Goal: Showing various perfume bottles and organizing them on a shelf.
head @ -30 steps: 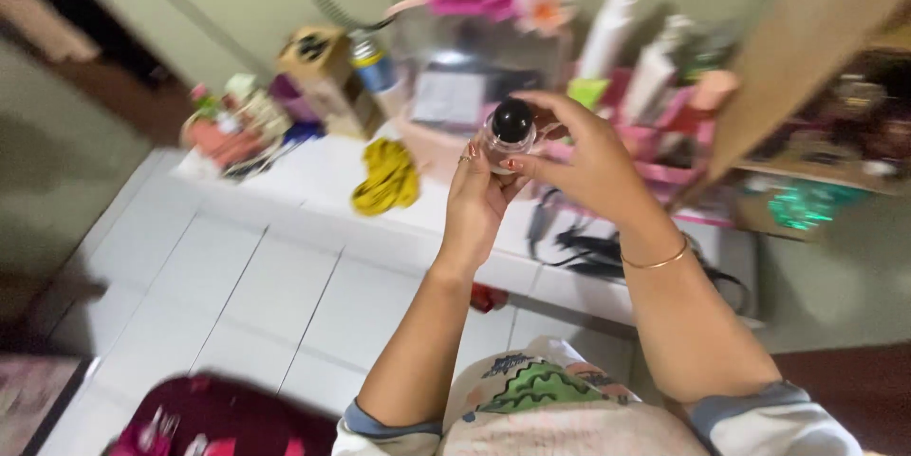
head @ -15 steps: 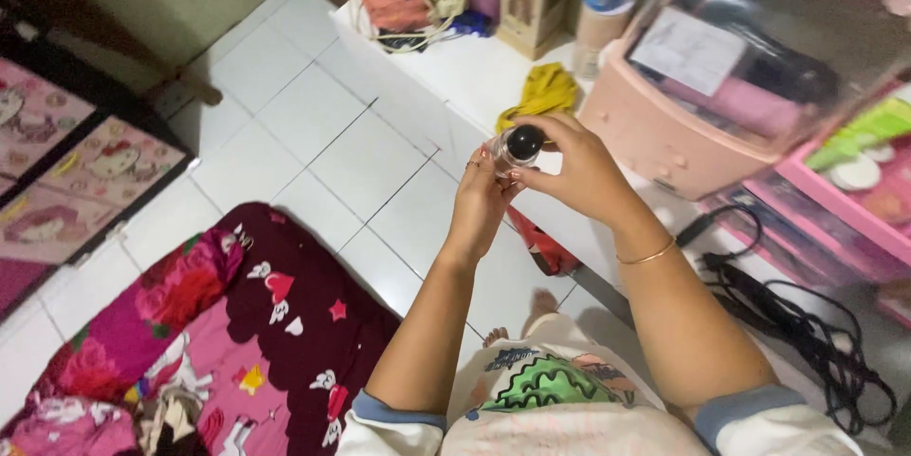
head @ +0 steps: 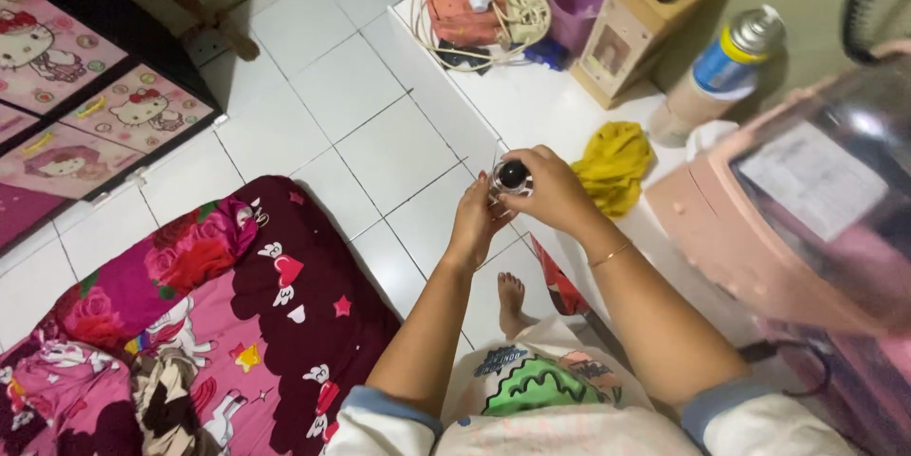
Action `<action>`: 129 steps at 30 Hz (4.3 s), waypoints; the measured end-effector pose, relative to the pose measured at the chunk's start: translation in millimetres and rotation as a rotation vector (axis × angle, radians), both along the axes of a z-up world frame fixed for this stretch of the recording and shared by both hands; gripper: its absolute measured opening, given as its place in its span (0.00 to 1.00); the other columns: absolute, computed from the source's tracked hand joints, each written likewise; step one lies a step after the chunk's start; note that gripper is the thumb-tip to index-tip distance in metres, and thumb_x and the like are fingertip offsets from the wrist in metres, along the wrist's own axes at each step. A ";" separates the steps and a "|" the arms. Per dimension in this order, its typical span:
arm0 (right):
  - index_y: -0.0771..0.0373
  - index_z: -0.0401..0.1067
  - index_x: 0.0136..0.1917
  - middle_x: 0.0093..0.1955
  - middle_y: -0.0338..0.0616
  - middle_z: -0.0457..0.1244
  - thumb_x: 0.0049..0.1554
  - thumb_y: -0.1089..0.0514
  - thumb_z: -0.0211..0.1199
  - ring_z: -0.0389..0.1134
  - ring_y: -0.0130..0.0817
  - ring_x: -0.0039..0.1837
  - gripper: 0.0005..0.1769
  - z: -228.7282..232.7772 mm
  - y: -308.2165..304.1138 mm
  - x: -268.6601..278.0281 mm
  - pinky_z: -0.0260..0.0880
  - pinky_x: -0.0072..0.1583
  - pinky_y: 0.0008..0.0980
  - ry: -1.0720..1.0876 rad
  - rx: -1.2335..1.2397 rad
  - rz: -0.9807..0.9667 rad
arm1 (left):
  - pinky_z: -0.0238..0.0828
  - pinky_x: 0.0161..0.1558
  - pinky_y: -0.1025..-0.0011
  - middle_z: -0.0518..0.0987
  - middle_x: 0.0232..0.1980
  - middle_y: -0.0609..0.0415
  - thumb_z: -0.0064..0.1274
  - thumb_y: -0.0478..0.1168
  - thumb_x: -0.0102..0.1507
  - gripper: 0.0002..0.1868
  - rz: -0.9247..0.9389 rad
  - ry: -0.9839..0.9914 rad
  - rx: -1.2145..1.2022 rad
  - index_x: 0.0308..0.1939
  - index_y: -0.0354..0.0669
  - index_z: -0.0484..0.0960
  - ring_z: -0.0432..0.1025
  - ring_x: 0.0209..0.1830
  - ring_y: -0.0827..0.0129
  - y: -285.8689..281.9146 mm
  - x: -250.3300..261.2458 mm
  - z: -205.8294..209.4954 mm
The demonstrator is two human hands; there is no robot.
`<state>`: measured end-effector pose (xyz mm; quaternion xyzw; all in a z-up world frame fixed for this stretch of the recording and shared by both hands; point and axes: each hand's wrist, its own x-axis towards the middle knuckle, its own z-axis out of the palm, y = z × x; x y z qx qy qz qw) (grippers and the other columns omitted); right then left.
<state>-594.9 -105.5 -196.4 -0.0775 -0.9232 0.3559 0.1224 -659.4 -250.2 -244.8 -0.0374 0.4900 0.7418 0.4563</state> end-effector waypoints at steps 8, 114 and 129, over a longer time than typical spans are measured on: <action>0.57 0.73 0.61 0.56 0.52 0.65 0.42 0.58 0.79 0.68 0.51 0.58 0.33 -88.1 58.4 -77.5 0.70 0.59 0.42 -0.155 0.003 -0.147 | 0.62 0.68 0.59 0.67 0.72 0.48 0.37 0.49 0.70 0.31 0.060 -0.091 -0.157 0.75 0.41 0.58 0.64 0.70 0.62 54.5 -57.0 -96.4; 0.65 0.45 0.85 0.85 0.61 0.46 0.62 0.72 0.56 0.50 0.63 0.84 0.42 247.1 148.3 701.8 0.57 0.83 0.45 0.523 0.749 -1.212 | 0.27 0.76 0.26 0.53 0.85 0.60 0.47 0.42 0.70 0.30 -0.127 2.342 0.316 0.77 0.47 0.66 0.38 0.87 0.57 248.6 643.4 235.8; 0.68 0.50 0.80 0.72 0.67 0.55 0.53 0.70 0.65 0.58 0.65 0.72 0.45 235.9 192.5 675.8 0.61 0.73 0.47 0.531 0.609 -1.402 | 0.22 0.67 0.15 0.56 0.82 0.57 0.51 0.45 0.68 0.24 -0.213 2.268 0.417 0.67 0.45 0.77 0.36 0.85 0.49 251.4 641.1 235.5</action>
